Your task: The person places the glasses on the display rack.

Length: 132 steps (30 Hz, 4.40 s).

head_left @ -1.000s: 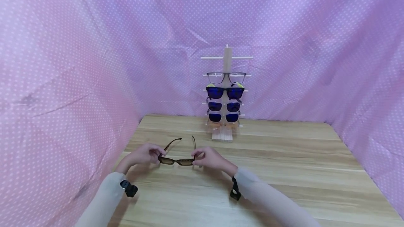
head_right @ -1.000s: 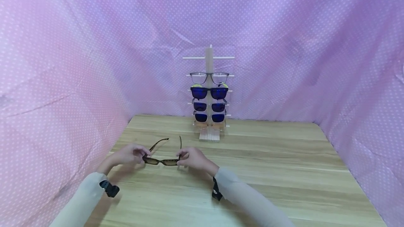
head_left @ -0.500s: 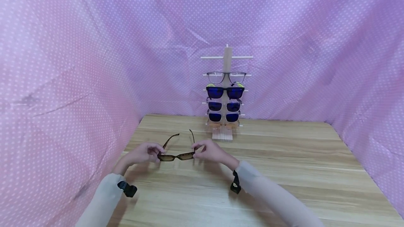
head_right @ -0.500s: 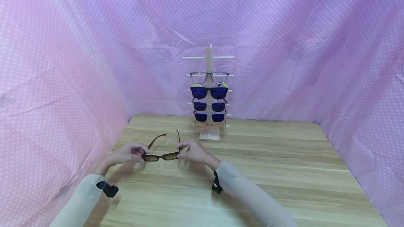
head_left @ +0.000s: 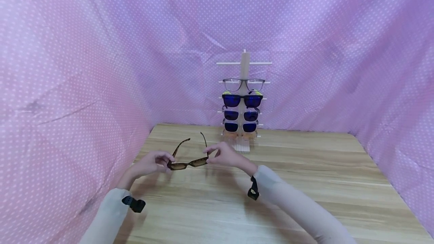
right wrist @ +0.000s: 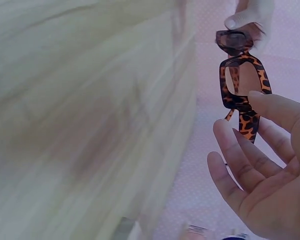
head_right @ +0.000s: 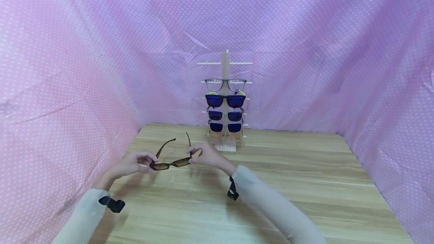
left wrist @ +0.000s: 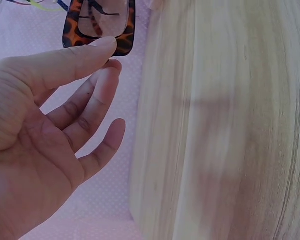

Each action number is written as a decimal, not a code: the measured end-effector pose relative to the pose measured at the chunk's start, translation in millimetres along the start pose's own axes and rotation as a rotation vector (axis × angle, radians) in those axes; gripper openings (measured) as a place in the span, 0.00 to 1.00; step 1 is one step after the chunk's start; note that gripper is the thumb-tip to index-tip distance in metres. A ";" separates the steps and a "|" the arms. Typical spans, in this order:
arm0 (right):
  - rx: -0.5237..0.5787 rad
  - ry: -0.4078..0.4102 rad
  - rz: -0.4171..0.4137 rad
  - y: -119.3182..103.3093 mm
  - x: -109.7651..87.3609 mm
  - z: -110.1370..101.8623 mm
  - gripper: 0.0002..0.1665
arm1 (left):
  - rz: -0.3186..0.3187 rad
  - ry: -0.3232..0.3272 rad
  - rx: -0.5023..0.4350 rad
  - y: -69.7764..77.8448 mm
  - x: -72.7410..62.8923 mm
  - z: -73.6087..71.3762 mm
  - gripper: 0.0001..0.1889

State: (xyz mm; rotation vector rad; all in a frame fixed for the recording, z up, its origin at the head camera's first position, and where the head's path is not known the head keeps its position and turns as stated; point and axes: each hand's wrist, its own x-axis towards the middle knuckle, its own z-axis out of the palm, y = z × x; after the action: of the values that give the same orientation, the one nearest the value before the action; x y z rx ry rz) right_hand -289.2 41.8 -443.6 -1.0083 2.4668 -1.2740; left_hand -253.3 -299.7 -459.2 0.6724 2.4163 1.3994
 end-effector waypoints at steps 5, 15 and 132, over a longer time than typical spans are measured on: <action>-0.016 -0.002 -0.001 -9.8 4.3 -11.7 0.20 | -0.015 0.027 -0.001 5.5 -0.2 -0.7 0.18; -0.047 0.003 -0.027 -34.6 6.1 -34.5 0.22 | -0.003 0.158 0.011 27.7 -0.5 -5.1 0.17; -0.005 0.468 -0.205 -100.9 -91.2 -240.4 0.20 | 0.543 0.368 0.375 262.3 119.5 -4.9 0.16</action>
State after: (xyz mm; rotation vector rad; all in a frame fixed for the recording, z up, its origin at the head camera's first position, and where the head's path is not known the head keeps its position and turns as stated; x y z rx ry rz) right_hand -279.4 216.6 -230.1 -1.0902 2.7527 -1.7417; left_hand -290.3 -129.8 -229.2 1.3492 2.9768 1.3458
